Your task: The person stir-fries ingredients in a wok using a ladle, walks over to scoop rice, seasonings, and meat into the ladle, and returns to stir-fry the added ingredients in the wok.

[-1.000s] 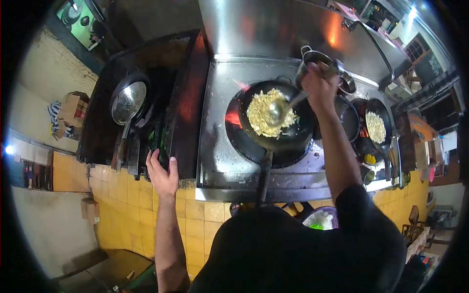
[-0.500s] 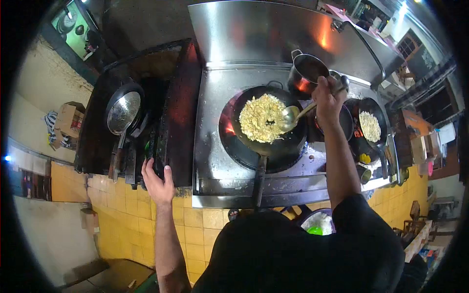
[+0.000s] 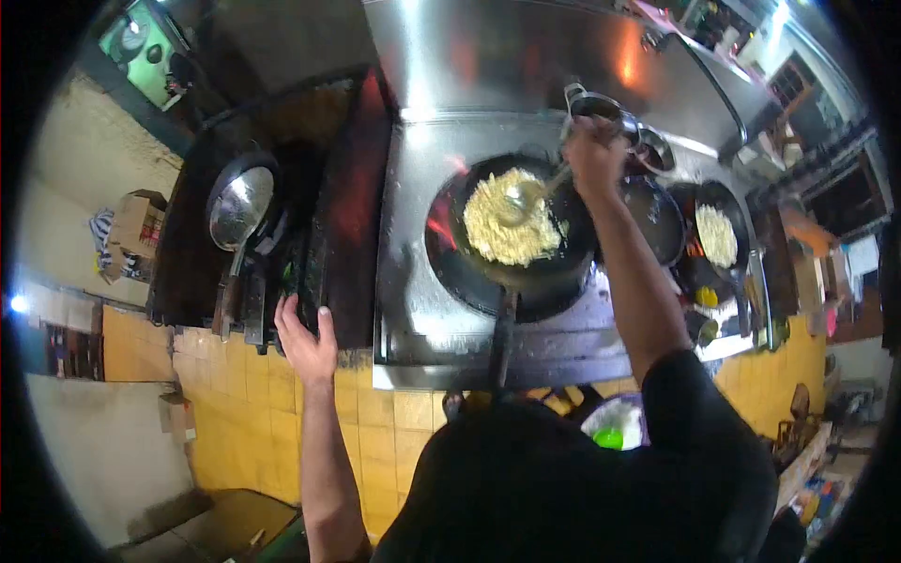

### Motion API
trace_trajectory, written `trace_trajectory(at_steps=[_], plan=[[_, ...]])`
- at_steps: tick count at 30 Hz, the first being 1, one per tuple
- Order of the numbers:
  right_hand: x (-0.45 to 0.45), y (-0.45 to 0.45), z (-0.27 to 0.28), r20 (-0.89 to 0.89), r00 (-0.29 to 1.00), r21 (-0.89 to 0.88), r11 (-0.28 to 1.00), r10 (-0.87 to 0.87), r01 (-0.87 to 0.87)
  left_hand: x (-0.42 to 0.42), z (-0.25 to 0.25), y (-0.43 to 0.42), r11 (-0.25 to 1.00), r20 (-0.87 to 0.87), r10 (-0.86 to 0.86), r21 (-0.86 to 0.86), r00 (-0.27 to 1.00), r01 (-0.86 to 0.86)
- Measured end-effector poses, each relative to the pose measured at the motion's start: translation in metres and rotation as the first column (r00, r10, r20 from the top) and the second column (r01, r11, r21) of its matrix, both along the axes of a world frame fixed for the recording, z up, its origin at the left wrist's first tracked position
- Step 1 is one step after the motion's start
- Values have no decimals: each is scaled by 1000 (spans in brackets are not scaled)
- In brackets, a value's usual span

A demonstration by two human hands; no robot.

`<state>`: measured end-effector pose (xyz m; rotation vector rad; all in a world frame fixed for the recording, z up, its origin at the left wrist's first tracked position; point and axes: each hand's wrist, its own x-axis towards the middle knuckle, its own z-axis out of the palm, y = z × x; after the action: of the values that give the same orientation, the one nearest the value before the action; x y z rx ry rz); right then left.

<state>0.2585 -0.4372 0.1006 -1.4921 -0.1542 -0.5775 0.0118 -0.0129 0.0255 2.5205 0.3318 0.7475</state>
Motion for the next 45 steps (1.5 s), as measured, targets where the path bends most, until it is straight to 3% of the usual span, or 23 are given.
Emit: trace_trajectory(at_steps=[2,5,7,9,10,11,13,14,17,18,22,25,26,27,29,31,33,34,35,40,41,43,45], plan=[[-12,11,6,-100,983,219,967,151,-127,4,1,0,1000,25,-14,0,1000,14],[-34,13,36,27,996,140,987,81,-84,3,1,3,999,3,-3,39,1000,3],[-47,18,7,-70,994,291,954,89,-65,-1,3,-1,1000,10,-2,-4,1000,2],[-42,17,-12,-60,961,54,962,271,-268,0,0,0,1000,4,-7,17,1000,7],[-49,21,-2,-79,988,83,989,130,-124,0,1,2,999,-8,-10,42,1000,10],[-49,15,-5,-69,988,82,988,135,-129,2,2,4,999,2,-5,42,1000,5],[-48,-2,-17,90,993,-139,986,-81,93,0,0,1,1000,24,6,29,1000,-7],[-50,0,-29,48,992,159,979,120,-126,-5,-1,1,999,6,-11,31,1000,11],[-54,-13,0,51,995,-37,995,-88,90,1,0,4,998,15,-17,56,1000,16],[-62,-17,24,42,999,118,993,-1,-4,2,0,4,999,6,-2,49,1000,2],[-24,-40,-25,6,1000,140,990,-11,10,-6,-1,1,999,-13,-16,52,1000,17],[-47,-20,27,105,994,241,970,-14,-12,2,-1,5,996,-11,8,91,1000,-7],[-40,-7,25,31,983,220,960,-182,171,3,1,3,997,16,1,83,1000,-3],[-40,0,11,10,982,219,959,-188,182,-1,1,1,997,23,-23,77,999,21],[-30,18,7,-61,980,296,941,188,-162,2,0,0,997,12,-10,71,1000,9],[-39,17,12,-65,987,222,966,148,-130,-1,1,1,997,-16,-6,72,1000,7],[-43,22,18,4,995,370,925,95,-90,5,-1,3,997,20,1,73,1000,-3],[-47,35,6,-93,993,305,952,70,-38,0,-3,3,997,27,-16,79,1000,14],[-52,33,1,-98,973,289,941,209,-173,-5,-4,3,997,11,-31,78,999,30],[-88,11,-7,17,999,245,969,30,-33,0,4,-1,999,-10,10,36,1000,-10],[-87,4,-34,105,967,291,922,234,-255,-2,6,-3,1000,-16,5,18,1000,-4],[-78,-19,-51,131,988,40,995,81,-87,-4,1,-1,999,-4,-10,53,1000,11],[-90,-33,-18,88,996,98,995,5,-14,-2,0,1,999,-17,0,49,1000,1]])
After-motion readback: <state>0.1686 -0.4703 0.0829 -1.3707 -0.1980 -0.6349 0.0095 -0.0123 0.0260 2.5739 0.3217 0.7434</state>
